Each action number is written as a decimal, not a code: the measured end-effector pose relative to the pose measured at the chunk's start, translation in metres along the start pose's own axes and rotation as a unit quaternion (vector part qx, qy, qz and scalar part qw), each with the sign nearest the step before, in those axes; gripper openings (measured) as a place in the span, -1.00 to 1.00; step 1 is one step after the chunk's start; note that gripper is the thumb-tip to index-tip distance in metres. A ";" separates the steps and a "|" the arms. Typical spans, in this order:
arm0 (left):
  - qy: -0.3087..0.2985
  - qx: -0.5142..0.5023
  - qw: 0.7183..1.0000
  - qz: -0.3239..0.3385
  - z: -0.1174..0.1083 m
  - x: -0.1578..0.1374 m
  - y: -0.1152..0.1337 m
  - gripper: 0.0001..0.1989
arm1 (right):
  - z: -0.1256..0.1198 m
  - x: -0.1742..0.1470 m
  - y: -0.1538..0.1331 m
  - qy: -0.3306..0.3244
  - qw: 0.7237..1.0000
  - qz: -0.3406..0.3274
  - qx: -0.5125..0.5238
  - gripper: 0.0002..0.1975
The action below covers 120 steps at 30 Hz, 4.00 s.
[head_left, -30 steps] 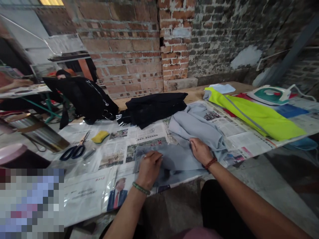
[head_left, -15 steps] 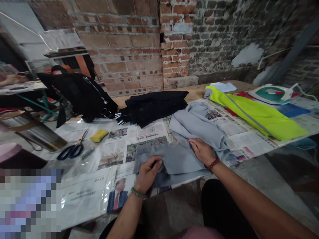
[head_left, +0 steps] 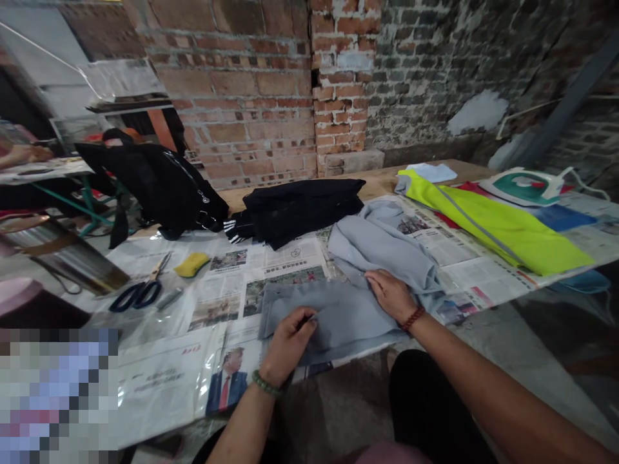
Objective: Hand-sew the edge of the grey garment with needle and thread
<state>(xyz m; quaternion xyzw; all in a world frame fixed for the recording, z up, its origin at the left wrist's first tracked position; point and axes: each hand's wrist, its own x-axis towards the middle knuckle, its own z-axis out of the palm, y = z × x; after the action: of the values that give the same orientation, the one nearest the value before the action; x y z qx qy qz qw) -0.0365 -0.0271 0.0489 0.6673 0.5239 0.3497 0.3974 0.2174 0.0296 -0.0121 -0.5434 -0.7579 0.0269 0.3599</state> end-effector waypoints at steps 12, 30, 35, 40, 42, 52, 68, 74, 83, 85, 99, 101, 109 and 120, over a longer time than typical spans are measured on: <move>0.017 -0.043 0.997 -0.067 0.007 -0.002 -0.007 -0.78 | -0.018 0.030 -0.075 -0.155 0.981 -0.112 -0.027 -0.71; -0.004 -0.048 0.997 -0.058 0.007 -0.003 -0.001 -0.77 | -0.008 0.030 -0.069 -0.275 0.936 -0.196 0.102 -0.82; -0.019 -0.059 0.996 -0.064 0.007 -0.002 0.000 -0.75 | -0.008 0.029 -0.070 -0.275 0.929 -0.208 0.131 -0.81; -0.015 -0.072 0.995 -0.067 0.007 -0.003 0.000 -0.76 | -0.006 0.030 -0.073 -0.265 0.926 -0.215 0.161 -0.81; -0.007 -0.070 0.995 -0.069 0.007 -0.003 -0.001 -0.75 | -0.006 0.030 -0.076 -0.261 0.924 -0.223 0.168 -0.81; 0.001 -0.033 0.999 -0.041 0.008 0.000 -0.003 -0.77 | -0.004 0.028 -0.089 -0.231 0.935 -0.094 0.250 -0.80; -0.012 -0.109 0.991 -0.082 0.004 0.006 -0.009 -0.73 | -0.018 0.003 -0.098 -0.055 0.962 -0.210 0.167 -0.71; -0.002 -0.099 0.992 -0.074 0.007 0.003 -0.010 -0.78 | 0.002 -0.001 -0.102 -0.034 0.968 -0.211 0.130 -0.93; 0.000 -0.117 0.990 -0.082 0.008 0.003 -0.014 -0.76 | 0.008 -0.006 -0.102 -0.026 0.970 -0.203 0.128 -0.92; 0.002 -0.125 0.989 -0.081 0.007 0.002 -0.014 -0.76 | 0.010 -0.006 -0.103 -0.021 0.970 -0.201 0.138 -0.91; 0.034 -0.122 0.989 -0.079 0.007 0.001 -0.008 -0.79 | 0.009 -0.010 -0.107 0.010 0.958 -0.154 0.242 -0.91; 0.035 -0.128 0.988 -0.077 0.007 0.000 -0.009 -0.80 | 0.011 -0.012 -0.108 0.011 0.957 -0.158 0.242 -0.91; 0.036 -0.132 0.988 -0.075 0.008 -0.001 -0.010 -0.81 | 0.020 -0.013 -0.106 0.028 0.962 -0.147 0.230 -0.91; 0.020 -0.129 0.988 -0.085 0.008 0.001 -0.013 -0.77 | 0.013 -0.014 -0.111 0.020 0.952 -0.133 0.274 -0.87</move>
<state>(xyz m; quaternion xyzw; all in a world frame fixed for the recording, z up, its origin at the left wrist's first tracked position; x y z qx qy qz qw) -0.0348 -0.0260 0.0339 0.5563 0.5369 0.3931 0.4977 0.1223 -0.0228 0.0190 -0.3183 -0.7795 0.1744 0.5106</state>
